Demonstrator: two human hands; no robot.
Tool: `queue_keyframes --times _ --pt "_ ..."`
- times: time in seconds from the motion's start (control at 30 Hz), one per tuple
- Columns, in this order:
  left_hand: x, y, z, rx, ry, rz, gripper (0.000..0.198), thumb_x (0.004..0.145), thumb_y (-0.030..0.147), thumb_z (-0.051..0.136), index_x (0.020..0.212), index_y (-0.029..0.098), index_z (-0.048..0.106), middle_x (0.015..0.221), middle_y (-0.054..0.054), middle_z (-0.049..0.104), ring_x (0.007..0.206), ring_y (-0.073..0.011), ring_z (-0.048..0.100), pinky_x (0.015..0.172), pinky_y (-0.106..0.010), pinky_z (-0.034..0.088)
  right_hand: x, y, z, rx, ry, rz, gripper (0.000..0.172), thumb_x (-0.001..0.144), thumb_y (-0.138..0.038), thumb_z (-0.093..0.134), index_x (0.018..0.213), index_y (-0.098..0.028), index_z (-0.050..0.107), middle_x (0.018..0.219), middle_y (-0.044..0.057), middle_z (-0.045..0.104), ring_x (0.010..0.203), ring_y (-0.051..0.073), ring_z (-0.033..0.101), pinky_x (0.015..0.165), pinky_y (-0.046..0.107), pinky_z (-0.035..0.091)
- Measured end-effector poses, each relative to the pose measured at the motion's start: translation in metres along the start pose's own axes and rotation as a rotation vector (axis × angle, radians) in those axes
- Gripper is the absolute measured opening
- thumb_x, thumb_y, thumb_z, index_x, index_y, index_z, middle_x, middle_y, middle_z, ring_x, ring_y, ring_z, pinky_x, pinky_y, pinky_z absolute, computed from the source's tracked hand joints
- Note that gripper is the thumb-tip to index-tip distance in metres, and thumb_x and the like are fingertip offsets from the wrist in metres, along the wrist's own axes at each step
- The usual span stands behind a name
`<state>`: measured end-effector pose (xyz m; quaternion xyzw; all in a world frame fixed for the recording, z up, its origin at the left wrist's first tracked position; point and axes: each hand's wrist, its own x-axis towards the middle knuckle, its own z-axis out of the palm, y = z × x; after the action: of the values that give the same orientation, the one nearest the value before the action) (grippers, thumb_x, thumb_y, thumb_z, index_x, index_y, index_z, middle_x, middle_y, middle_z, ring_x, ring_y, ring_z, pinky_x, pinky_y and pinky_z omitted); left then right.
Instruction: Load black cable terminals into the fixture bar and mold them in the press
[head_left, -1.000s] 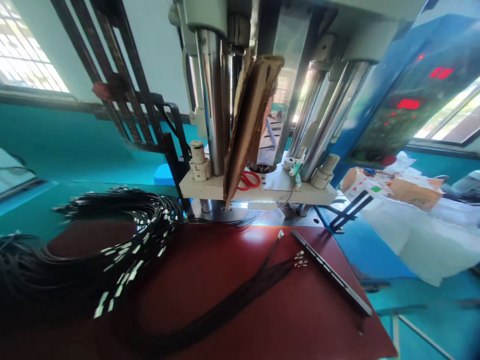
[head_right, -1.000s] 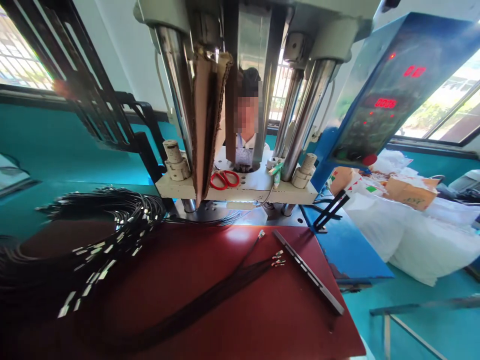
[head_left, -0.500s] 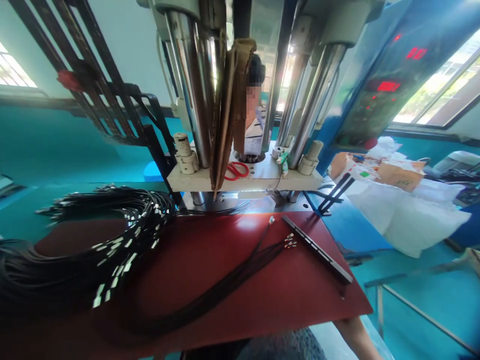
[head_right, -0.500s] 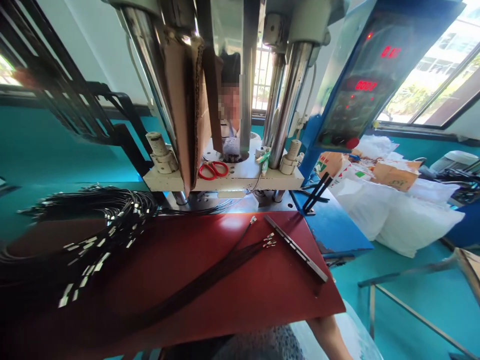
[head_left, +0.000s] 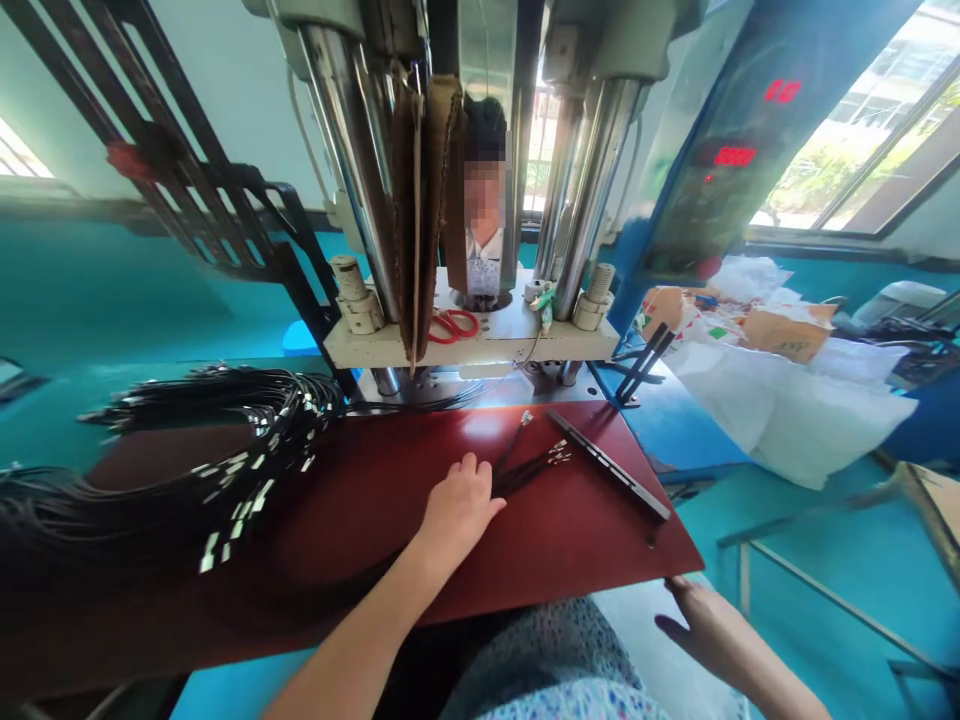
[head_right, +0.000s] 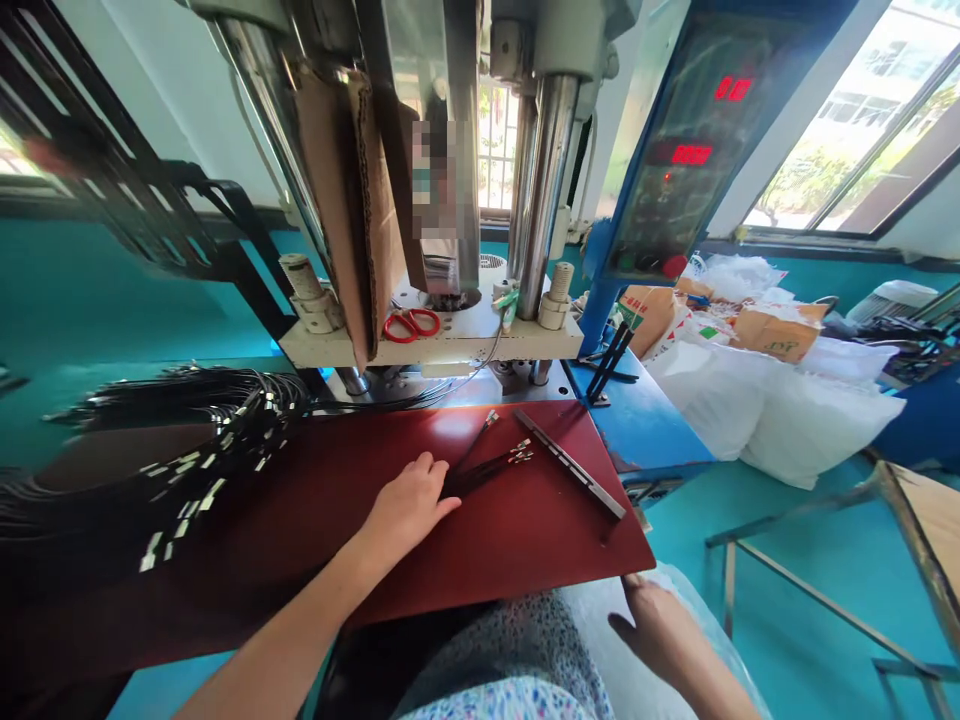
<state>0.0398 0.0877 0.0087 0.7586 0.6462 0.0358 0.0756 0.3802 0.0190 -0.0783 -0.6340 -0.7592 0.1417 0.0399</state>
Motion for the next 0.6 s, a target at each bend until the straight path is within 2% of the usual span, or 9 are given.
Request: queue_keyframes --times 0.1,0.17,0.23,0.3,0.4,0.5,0.6 --pt "0.01 0.003 0.006 0.046 -0.076 0.027 0.018 0.083 0.018 0.042 0.095 0.01 0.054 0.082 -0.012 0.062 0.077 -0.0265 0.063 0.065 -0.037 0.051 -0.019 -0.026 -0.023 0.108 -0.265 -0.061 0.045 0.072 -0.023 0.052 0.116 -0.016 0.059 0.11 0.014 0.063 0.1 0.027 0.06 0.086 0.034 0.049" --pt "0.012 0.003 0.009 0.089 -0.071 0.04 0.021 0.081 0.01 0.036 0.093 0.01 0.053 0.078 -0.013 0.062 0.078 -0.0279 0.063 0.063 -0.038 0.05 -0.026 -0.051 -0.041 0.228 -0.341 -0.104 0.045 0.075 -0.025 0.054 0.12 -0.021 0.057 0.118 0.01 0.06 0.106 0.025 0.057 0.091 0.032 0.045" --pt "0.012 0.004 0.009 0.122 -0.028 0.038 0.021 0.079 0.008 0.036 0.091 0.01 0.054 0.086 -0.015 0.06 0.084 -0.0282 0.061 0.063 -0.036 0.05 -0.024 -0.077 -0.056 0.372 -0.355 -0.18 0.043 0.077 -0.028 0.057 0.12 -0.027 0.057 0.118 0.007 0.06 0.106 0.024 0.056 0.092 0.031 0.044" --pt "0.009 0.006 0.006 0.128 -0.013 0.009 0.025 0.081 0.009 0.034 0.098 0.01 0.053 0.092 -0.015 0.058 0.083 -0.0258 0.061 0.061 -0.033 0.049 -0.014 -0.101 -0.063 0.561 -0.342 -0.271 0.034 0.08 -0.03 0.056 0.114 -0.031 0.06 0.11 0.004 0.064 0.099 0.022 0.058 0.089 0.031 0.044" --pt "-0.005 0.011 0.003 0.121 0.016 0.021 0.043 0.086 0.009 0.025 0.125 0.014 0.04 0.088 -0.01 0.057 0.068 -0.0194 0.062 0.056 -0.028 0.048 0.013 -0.136 -0.06 0.997 -0.295 -0.322 0.025 0.085 -0.035 0.05 0.106 -0.027 0.062 0.091 0.003 0.068 0.083 0.019 0.061 0.077 0.031 0.047" --pt "-0.024 0.018 0.004 0.144 0.122 0.091 0.055 0.086 0.009 0.025 0.137 0.03 0.025 0.092 -0.006 0.053 0.068 -0.0161 0.059 0.054 -0.024 0.045 0.049 -0.171 -0.048 1.369 -0.12 -0.236 0.026 0.082 -0.041 0.056 0.096 -0.02 0.062 0.084 0.003 0.064 0.075 0.017 0.058 0.072 0.03 0.047" --pt "-0.039 0.022 0.009 0.093 0.168 0.072 0.055 0.086 0.01 0.026 0.134 0.038 0.03 0.094 -0.005 0.051 0.073 -0.0151 0.058 0.054 -0.021 0.044 0.077 -0.197 -0.041 1.556 0.065 -0.111 0.028 0.073 -0.044 0.065 0.08 -0.017 0.06 0.069 0.0 0.059 0.062 0.014 0.054 0.062 0.027 0.045"
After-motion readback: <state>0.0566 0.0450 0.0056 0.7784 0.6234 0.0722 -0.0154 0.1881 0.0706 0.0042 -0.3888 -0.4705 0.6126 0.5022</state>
